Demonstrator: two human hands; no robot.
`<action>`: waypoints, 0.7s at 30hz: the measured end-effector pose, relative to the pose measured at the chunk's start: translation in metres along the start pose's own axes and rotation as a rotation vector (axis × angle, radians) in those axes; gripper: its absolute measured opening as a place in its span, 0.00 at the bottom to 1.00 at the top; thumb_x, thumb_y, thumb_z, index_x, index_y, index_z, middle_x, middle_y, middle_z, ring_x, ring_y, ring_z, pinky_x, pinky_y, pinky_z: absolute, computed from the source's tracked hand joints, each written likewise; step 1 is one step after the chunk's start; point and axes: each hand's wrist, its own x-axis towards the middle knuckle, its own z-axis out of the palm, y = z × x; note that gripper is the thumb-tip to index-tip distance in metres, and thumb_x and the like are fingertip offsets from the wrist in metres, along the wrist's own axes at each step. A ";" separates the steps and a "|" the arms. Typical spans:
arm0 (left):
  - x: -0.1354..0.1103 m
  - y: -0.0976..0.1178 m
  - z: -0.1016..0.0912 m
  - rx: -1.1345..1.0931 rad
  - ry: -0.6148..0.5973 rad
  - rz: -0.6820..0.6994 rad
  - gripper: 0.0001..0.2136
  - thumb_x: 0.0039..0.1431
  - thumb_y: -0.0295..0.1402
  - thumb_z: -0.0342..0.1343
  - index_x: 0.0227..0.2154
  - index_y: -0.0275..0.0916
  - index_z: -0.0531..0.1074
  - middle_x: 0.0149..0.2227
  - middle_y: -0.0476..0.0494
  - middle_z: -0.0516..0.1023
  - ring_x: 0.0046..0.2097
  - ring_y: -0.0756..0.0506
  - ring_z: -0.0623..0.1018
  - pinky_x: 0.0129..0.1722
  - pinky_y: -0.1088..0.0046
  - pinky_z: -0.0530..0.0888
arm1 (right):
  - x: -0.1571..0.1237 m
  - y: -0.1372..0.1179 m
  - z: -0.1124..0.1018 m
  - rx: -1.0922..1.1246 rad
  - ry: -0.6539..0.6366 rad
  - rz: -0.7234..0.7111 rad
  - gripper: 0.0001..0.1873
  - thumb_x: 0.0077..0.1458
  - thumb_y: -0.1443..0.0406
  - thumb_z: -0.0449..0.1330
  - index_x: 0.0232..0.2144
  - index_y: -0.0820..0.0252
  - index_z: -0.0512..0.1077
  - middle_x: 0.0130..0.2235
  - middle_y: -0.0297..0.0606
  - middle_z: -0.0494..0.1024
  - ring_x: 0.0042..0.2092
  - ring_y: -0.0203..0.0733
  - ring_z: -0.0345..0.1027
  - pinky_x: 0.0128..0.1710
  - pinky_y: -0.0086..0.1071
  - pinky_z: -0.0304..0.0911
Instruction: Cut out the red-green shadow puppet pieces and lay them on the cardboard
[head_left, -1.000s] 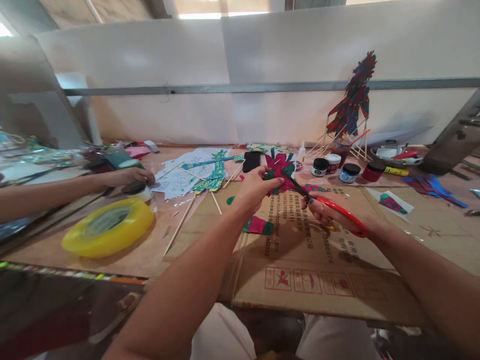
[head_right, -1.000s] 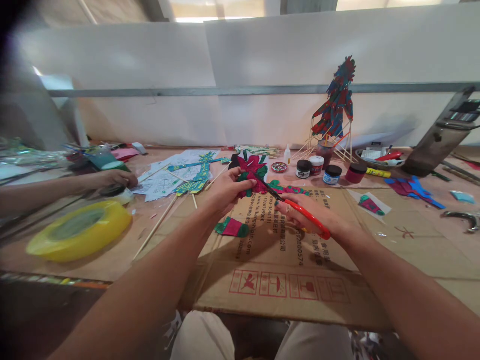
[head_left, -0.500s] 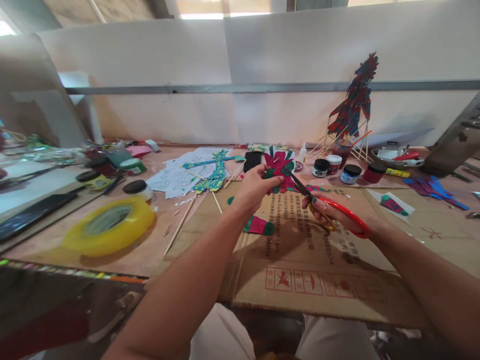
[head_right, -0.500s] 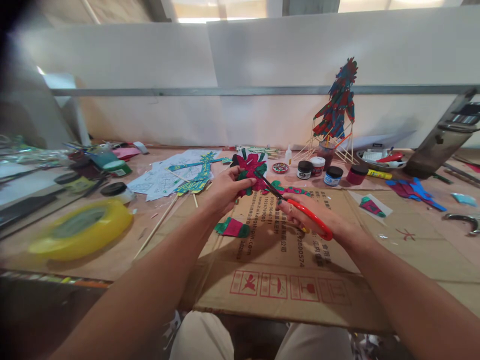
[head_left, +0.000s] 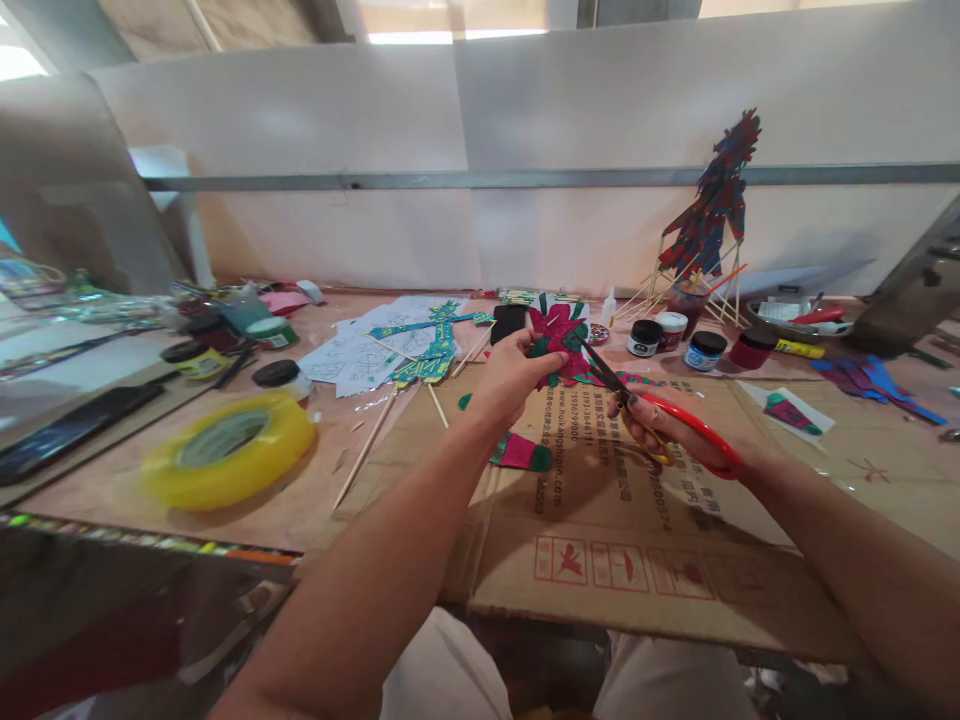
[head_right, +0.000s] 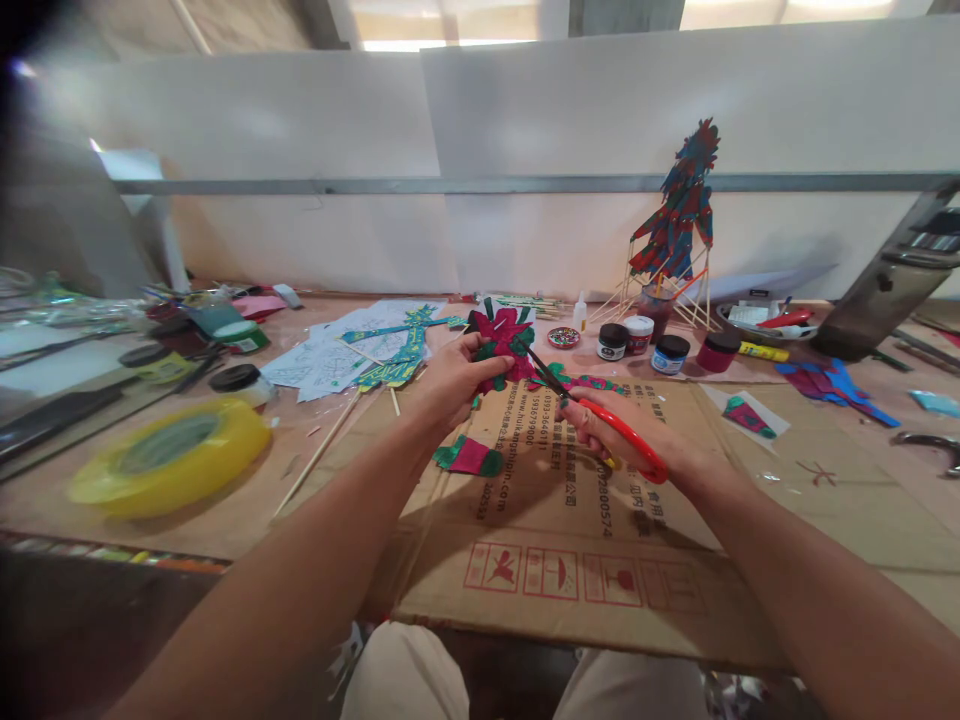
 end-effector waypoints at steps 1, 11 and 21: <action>0.000 0.000 0.000 -0.003 -0.005 0.001 0.10 0.46 0.24 0.71 0.32 0.38 0.78 0.29 0.47 0.81 0.31 0.49 0.78 0.32 0.73 0.73 | 0.000 0.001 0.000 0.006 -0.004 -0.004 0.35 0.57 0.30 0.59 0.37 0.54 0.72 0.26 0.33 0.67 0.27 0.40 0.62 0.25 0.35 0.63; 0.006 -0.008 -0.005 -0.010 -0.011 0.009 0.13 0.45 0.26 0.71 0.36 0.37 0.79 0.33 0.45 0.83 0.31 0.50 0.78 0.32 0.73 0.71 | 0.001 -0.004 -0.006 -0.086 -0.050 -0.004 0.42 0.51 0.22 0.53 0.29 0.53 0.68 0.25 0.36 0.69 0.28 0.42 0.63 0.29 0.40 0.68; 0.007 -0.010 -0.006 -0.024 0.001 0.004 0.14 0.44 0.27 0.72 0.36 0.37 0.79 0.35 0.43 0.84 0.33 0.48 0.81 0.37 0.70 0.75 | 0.003 0.009 -0.006 -0.086 -0.018 -0.044 0.37 0.59 0.28 0.54 0.32 0.54 0.73 0.24 0.37 0.71 0.25 0.42 0.65 0.28 0.41 0.71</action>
